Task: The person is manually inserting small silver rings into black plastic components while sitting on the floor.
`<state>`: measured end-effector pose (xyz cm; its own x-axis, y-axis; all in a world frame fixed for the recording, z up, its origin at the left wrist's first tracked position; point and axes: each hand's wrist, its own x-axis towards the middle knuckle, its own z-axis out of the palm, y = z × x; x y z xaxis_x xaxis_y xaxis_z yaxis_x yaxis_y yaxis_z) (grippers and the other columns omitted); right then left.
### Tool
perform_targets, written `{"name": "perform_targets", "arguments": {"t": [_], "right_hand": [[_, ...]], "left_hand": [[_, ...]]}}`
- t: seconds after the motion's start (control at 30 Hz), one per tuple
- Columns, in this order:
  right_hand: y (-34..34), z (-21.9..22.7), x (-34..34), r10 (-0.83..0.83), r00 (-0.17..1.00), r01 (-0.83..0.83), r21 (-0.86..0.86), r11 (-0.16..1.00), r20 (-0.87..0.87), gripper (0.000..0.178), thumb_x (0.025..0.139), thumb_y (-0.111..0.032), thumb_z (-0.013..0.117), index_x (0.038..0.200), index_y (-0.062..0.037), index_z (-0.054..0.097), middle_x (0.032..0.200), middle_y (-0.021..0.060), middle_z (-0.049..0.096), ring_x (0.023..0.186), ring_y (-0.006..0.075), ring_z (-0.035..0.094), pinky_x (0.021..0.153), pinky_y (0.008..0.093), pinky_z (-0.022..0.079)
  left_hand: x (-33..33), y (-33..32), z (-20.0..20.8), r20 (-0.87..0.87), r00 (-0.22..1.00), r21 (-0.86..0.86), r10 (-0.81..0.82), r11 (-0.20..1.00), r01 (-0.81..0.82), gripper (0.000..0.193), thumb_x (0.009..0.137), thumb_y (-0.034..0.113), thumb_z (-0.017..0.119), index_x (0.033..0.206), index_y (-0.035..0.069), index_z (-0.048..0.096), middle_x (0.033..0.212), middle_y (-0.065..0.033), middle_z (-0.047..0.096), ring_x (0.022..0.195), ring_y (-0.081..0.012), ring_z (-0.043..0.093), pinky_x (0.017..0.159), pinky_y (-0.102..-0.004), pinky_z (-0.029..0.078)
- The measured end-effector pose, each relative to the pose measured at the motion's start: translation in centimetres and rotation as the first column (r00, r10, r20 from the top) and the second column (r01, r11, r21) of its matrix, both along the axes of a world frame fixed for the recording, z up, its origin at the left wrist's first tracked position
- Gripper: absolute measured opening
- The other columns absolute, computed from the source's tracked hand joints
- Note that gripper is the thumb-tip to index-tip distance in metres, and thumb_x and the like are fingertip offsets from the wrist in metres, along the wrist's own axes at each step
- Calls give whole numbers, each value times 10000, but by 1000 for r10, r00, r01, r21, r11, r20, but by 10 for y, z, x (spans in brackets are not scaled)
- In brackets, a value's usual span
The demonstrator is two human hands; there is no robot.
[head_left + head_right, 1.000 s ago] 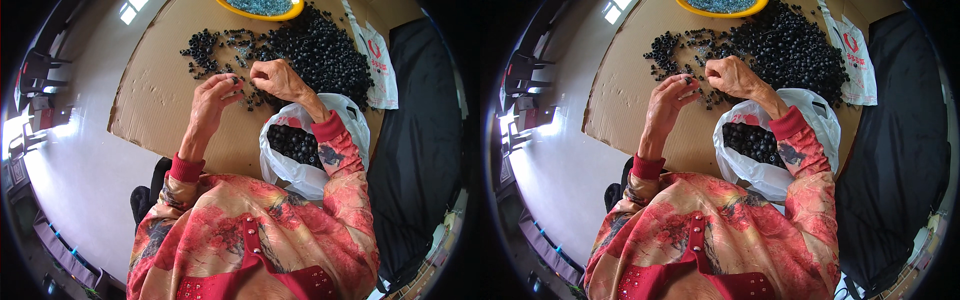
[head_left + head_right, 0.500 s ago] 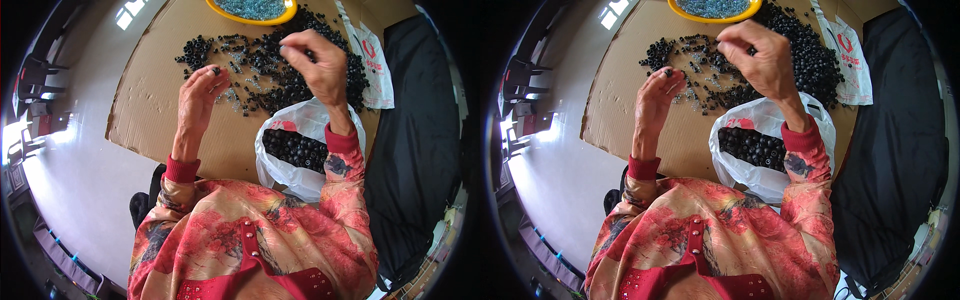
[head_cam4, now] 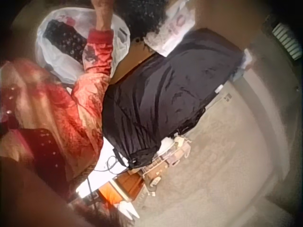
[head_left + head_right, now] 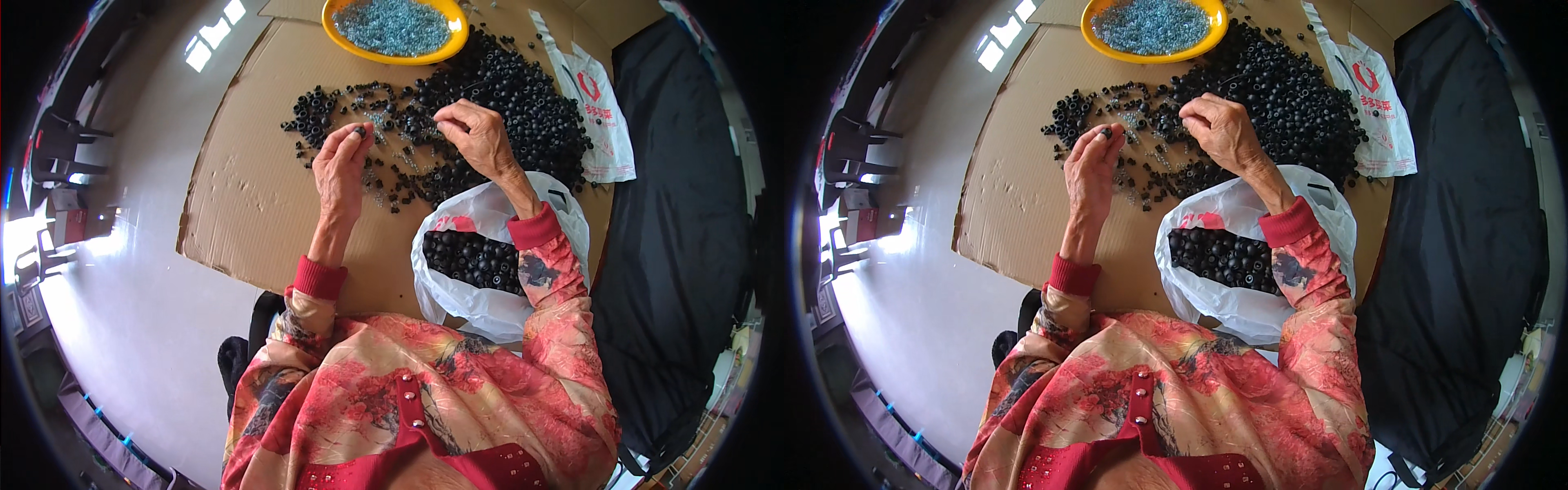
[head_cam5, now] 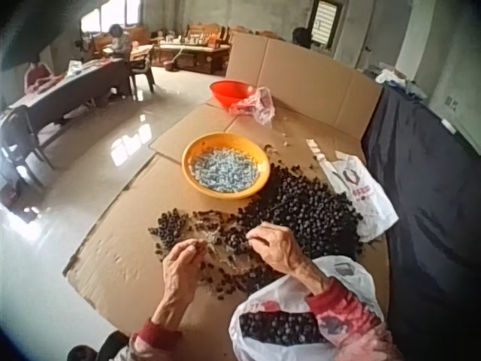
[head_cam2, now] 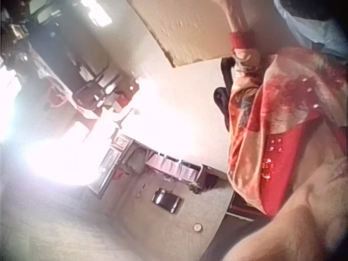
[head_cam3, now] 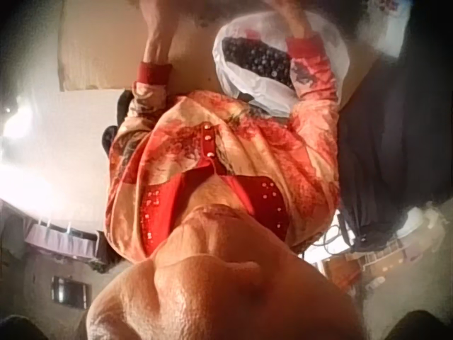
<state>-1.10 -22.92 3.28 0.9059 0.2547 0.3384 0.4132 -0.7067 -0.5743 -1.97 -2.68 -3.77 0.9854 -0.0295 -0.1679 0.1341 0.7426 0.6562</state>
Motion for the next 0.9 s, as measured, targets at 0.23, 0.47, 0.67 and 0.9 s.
{"name": "perform_targets", "arguments": {"t": [0.23, 0.47, 0.67, 0.9], "right_hand": [[-9, -7, 2, 56, 996, -56, -3, 998, -75, 48, 757, -42, 599, 780, -2, 611, 705, 105, 607, 629, 220, 608, 560, 306, 485], [-21, 0, 11, 9, 972, -28, -80, 996, -235, 80, 736, -69, 576, 756, 3, 606, 723, 129, 618, 652, 238, 613, 599, 325, 484], [-28, -16, 8, 79, 973, -128, -224, 966, -216, 68, 723, -47, 585, 764, 7, 597, 724, 118, 604, 646, 247, 590, 602, 338, 472], [-7, 6, 3, 156, 979, -166, -72, 983, -128, 67, 740, -6, 627, 802, 8, 605, 719, 68, 594, 624, 149, 582, 553, 270, 461]], "left_hand": [[1, 5, 3, 29, 999, -23, -37, 999, 38, 164, 862, 44, 542, 999, -42, 565, 957, -119, 614, 921, -193, 601, 877, -320, 485], [3, 12, 21, 19, 998, -26, -61, 998, 62, 188, 865, 76, 542, 1023, -22, 568, 891, -103, 615, 824, -176, 604, 783, -333, 518], [6, 4, 40, 33, 985, -164, -169, 971, 172, 196, 878, 80, 527, 1040, -25, 561, 871, -101, 609, 785, -178, 592, 771, -335, 510], [2, -2, 40, 79, 957, -299, -280, 909, 291, 212, 884, 83, 531, 1068, -19, 558, 908, -111, 618, 827, -189, 599, 807, -359, 503]]}}
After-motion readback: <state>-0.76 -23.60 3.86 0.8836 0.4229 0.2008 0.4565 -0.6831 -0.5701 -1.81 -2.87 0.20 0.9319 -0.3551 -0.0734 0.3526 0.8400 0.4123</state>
